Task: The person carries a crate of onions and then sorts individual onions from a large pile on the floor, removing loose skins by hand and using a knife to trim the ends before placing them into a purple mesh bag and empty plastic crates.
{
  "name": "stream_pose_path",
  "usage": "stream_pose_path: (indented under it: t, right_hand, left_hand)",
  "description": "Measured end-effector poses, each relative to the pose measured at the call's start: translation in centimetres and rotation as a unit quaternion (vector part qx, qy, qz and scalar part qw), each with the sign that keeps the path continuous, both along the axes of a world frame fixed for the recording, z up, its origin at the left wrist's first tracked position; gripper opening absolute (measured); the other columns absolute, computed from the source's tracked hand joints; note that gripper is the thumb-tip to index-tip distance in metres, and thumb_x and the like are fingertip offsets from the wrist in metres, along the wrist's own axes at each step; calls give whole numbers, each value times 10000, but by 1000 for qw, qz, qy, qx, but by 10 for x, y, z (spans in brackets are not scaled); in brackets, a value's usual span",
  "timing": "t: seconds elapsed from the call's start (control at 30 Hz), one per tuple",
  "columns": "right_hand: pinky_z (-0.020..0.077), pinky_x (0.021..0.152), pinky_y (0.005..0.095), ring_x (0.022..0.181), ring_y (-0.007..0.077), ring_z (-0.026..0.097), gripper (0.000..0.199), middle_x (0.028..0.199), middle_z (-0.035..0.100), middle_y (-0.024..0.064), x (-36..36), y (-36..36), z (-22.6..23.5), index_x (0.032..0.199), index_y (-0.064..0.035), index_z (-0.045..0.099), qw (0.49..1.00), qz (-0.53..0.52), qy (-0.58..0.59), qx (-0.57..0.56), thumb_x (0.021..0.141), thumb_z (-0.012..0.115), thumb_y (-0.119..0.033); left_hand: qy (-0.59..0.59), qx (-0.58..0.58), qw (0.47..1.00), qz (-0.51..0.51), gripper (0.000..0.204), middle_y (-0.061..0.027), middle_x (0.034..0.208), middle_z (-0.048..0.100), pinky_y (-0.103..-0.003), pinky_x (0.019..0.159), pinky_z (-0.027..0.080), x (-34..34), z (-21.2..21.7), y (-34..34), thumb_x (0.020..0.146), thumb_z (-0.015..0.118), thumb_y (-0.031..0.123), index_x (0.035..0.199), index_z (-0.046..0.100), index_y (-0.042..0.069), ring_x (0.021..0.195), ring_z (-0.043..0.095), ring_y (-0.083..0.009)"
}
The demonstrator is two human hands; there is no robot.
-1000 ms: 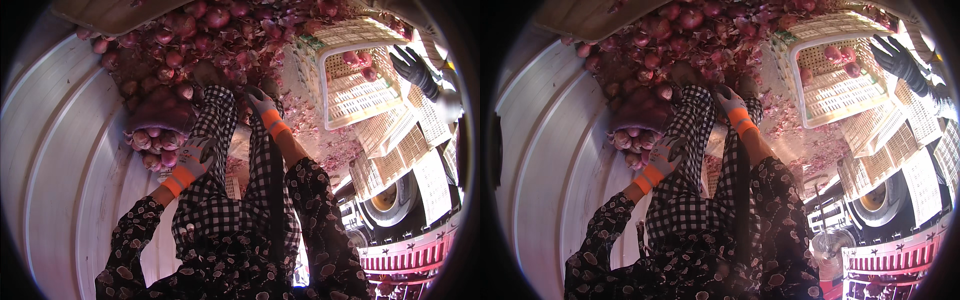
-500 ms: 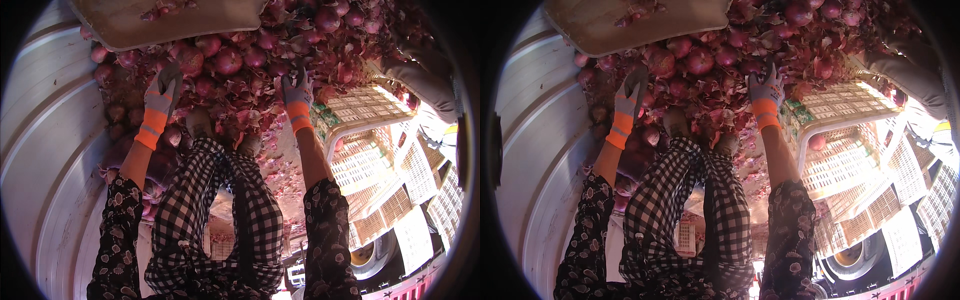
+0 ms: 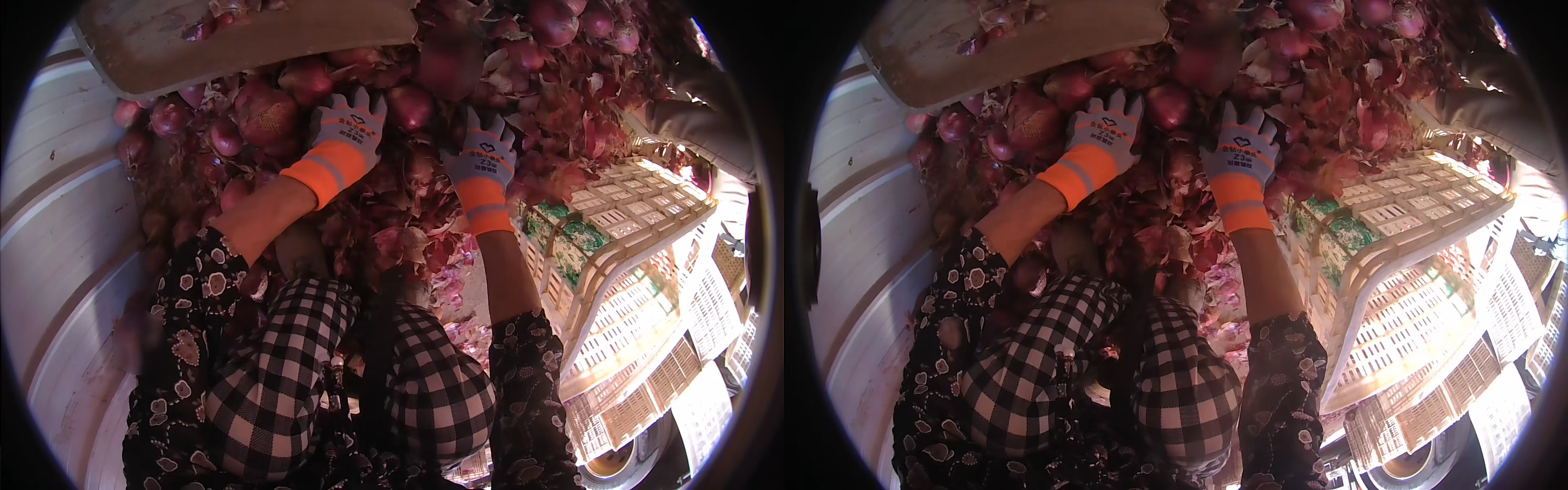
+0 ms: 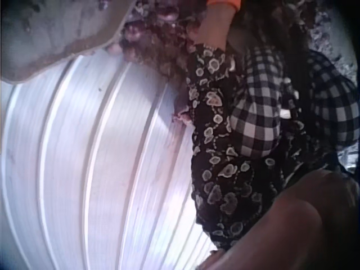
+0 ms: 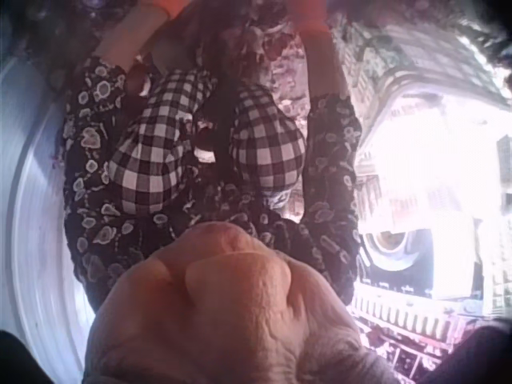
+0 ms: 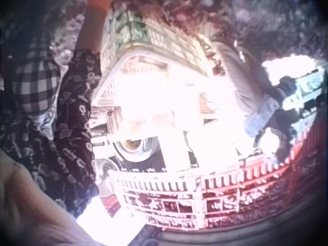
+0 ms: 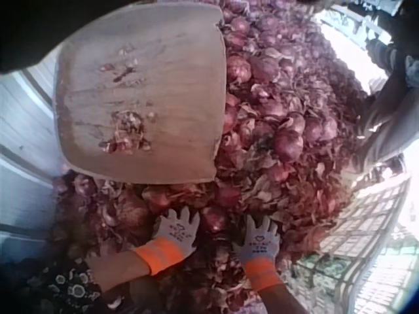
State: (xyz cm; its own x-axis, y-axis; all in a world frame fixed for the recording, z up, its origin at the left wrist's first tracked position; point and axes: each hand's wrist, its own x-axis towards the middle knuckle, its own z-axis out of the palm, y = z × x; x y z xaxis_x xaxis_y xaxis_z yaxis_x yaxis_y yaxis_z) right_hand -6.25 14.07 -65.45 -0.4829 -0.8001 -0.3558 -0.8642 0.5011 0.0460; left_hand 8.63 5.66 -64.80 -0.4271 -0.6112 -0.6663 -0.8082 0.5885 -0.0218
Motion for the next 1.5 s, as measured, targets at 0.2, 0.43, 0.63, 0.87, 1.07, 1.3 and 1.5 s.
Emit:
stream_pose_path:
  t: [0.2,0.43,0.63,0.87,1.07,1.3,1.5]
  right_hand:
    - [418,925,450,1196,341,421,697,1302,416,170,-3,-1,-7,1305,-210,426,998,-9,-36,-43,680,725,-285]
    - [511,782,501,998,333,584,561,1215,531,119,-15,72,26,1302,-87,416,492,-249,-727,-410,821,605,-305]
    - [492,843,504,1091,386,525,638,1261,512,155,10,127,62,1330,-116,400,156,-258,-918,-257,858,457,-543]
    - [493,873,430,1123,333,530,611,1290,492,193,12,165,124,1371,-86,359,243,-153,-876,-387,903,426,-473]
    - [427,955,489,1153,301,508,547,1343,440,151,37,180,83,1382,-123,342,423,-249,-802,-341,932,410,-426]
    - [413,969,481,1138,275,504,517,1225,526,129,32,183,99,1245,-1,472,262,-321,-846,-336,881,527,-364]
    - [525,632,385,736,257,626,532,1180,557,197,-11,145,114,1364,-102,367,153,-128,-926,-322,957,245,-422]
  left_hand:
    - [75,-91,991,66,875,-114,1352,363,-496,866,445,16,1,12,689,715,394,1408,274,163,1136,450,-356]
    - [527,-7,809,260,748,-101,1346,407,-406,956,430,76,60,33,699,728,321,1344,387,156,1207,426,-324]
    - [603,571,244,501,543,-172,1133,580,-526,732,535,107,73,78,818,569,435,1206,502,61,954,598,-390]
    - [743,358,489,284,618,-144,1069,603,-449,696,550,95,77,121,777,603,485,1191,491,41,911,620,-340]
    - [600,431,347,578,462,-82,1008,618,-388,703,544,51,93,131,792,667,316,1131,537,31,882,620,-201]
    - [544,358,566,505,444,-111,920,637,-281,551,501,38,91,96,871,561,328,1194,525,25,665,638,-183]
    - [290,-126,914,254,618,-123,1198,531,-382,758,511,-11,-30,3,731,681,399,1215,470,78,957,597,-250]
